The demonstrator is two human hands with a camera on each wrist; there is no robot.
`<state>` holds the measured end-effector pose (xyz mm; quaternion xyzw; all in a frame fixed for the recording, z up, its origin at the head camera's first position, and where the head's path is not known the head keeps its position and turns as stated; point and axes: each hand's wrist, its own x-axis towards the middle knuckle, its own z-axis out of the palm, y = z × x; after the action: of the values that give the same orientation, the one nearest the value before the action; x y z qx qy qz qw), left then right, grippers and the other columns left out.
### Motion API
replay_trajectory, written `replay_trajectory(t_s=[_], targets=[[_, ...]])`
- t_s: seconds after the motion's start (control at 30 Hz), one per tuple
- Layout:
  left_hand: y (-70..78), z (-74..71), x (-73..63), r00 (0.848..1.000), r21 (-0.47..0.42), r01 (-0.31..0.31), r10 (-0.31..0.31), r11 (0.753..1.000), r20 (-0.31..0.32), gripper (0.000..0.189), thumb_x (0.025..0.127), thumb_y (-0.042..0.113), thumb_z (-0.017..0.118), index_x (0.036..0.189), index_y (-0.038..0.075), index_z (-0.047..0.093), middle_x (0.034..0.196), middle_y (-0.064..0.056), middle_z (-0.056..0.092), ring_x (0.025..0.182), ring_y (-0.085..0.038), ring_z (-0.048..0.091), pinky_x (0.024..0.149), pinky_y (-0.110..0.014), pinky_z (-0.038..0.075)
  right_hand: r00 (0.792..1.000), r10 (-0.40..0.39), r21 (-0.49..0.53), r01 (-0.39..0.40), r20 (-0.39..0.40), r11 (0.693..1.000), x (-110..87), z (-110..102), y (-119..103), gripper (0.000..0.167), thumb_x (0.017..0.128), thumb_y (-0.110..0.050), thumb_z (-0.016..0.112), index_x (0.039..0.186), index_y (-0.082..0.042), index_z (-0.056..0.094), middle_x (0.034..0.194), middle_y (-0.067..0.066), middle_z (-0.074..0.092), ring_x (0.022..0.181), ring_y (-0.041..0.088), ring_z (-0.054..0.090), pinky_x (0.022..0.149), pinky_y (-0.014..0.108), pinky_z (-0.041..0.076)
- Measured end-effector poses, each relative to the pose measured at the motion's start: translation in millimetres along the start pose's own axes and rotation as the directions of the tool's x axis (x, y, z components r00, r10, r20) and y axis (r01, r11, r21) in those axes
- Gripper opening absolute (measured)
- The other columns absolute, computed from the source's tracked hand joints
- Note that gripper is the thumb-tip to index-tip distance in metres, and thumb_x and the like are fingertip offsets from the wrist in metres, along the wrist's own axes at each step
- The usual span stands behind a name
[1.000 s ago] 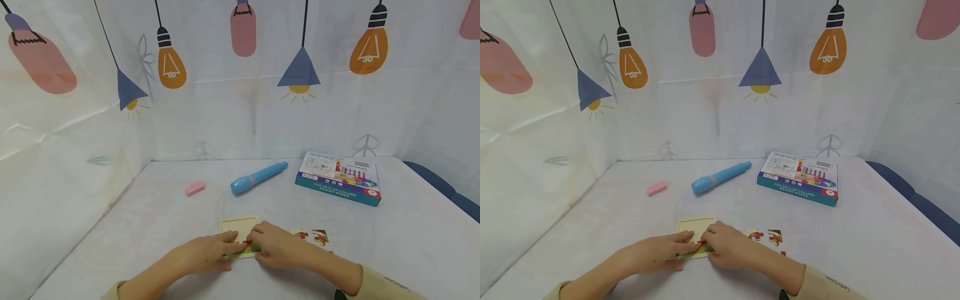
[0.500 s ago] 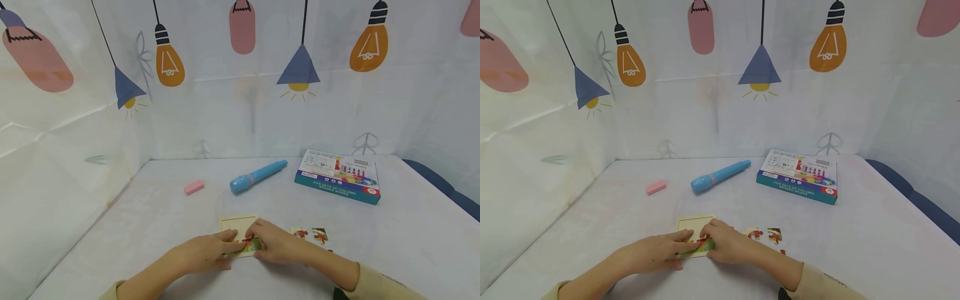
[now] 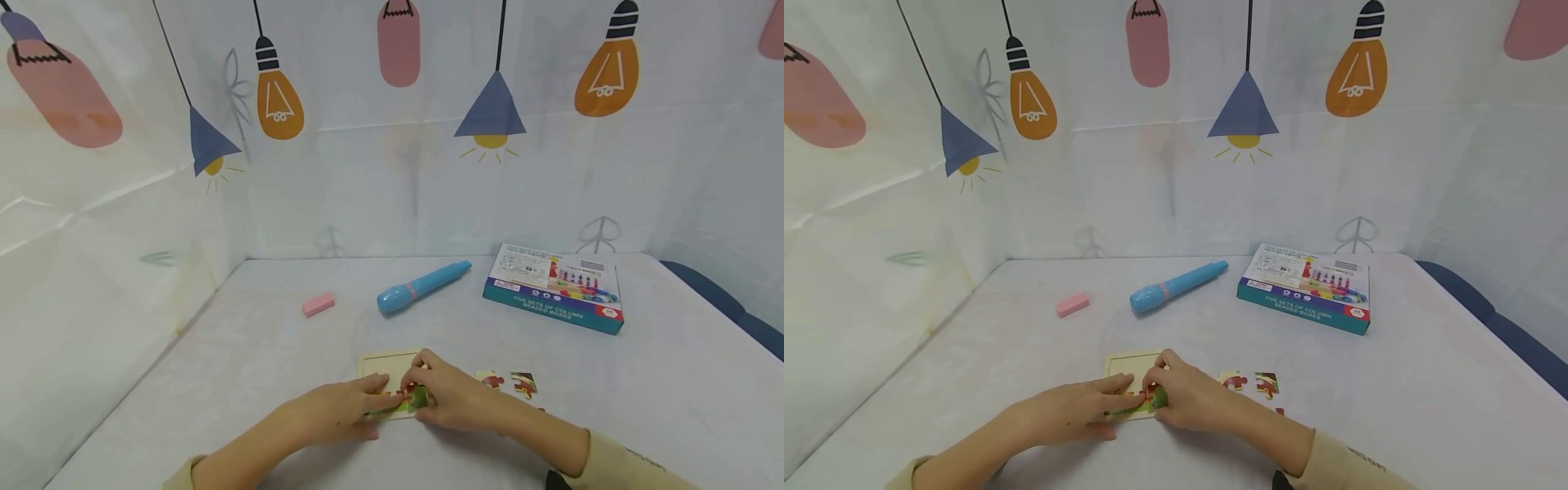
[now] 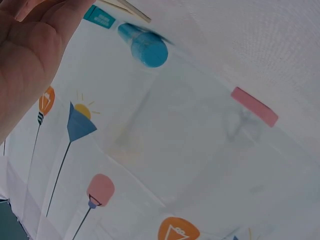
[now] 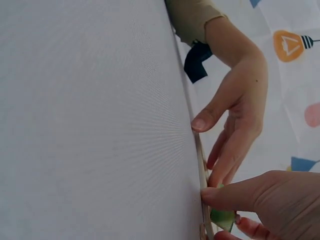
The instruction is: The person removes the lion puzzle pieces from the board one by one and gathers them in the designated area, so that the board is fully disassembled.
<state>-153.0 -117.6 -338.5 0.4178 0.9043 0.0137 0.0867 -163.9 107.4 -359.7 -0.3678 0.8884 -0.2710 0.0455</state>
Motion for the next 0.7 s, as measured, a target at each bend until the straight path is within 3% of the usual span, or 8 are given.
replay_trajectory(t_s=[0.23,0.47,0.7], targets=[[1.5,-2.4,1.1,0.998,-0.035,0.027,-0.025,0.999,0.056,0.054,0.085,0.041,0.059,0.136,0.031,0.045,0.141,-0.008,0.039,0.121,-0.020,0.046,0.082,-0.036,0.049,0.999,-0.042,-0.007,0.042,0.001,0.999,-0.8,-0.2,1.9,0.029,0.078,-0.012,0.072,0.103,-0.017,0.059,0.104,-0.007,0.038,0.073,0.002,0.045,0.066,0.016,0.042],[-0.9,-1.1,1.2,0.999,-0.025,0.007,-0.006,1.000,0.039,0.053,0.085,0.039,0.059,0.136,0.029,0.046,0.142,-0.009,0.038,0.121,-0.020,0.046,0.083,-0.034,0.048,0.999,-0.051,-0.057,0.051,-0.001,0.997,0.4,-2.6,-0.3,0.023,0.080,-0.019,0.072,0.102,-0.020,0.065,0.103,-0.009,0.042,0.075,0.002,0.045,0.070,0.016,0.042],[-1.7,-0.2,1.3,1.000,-0.021,0.000,0.000,1.000,0.026,0.055,0.085,0.039,0.060,0.137,0.031,0.043,0.141,-0.010,0.039,0.121,-0.020,0.046,0.082,-0.034,0.049,0.990,-0.128,-0.068,0.124,-0.057,0.990,0.3,-5.6,-1.5,0.015,0.080,-0.011,0.070,0.094,-0.018,0.069,0.094,-0.013,0.045,0.082,0.002,0.049,0.074,0.016,0.044]])
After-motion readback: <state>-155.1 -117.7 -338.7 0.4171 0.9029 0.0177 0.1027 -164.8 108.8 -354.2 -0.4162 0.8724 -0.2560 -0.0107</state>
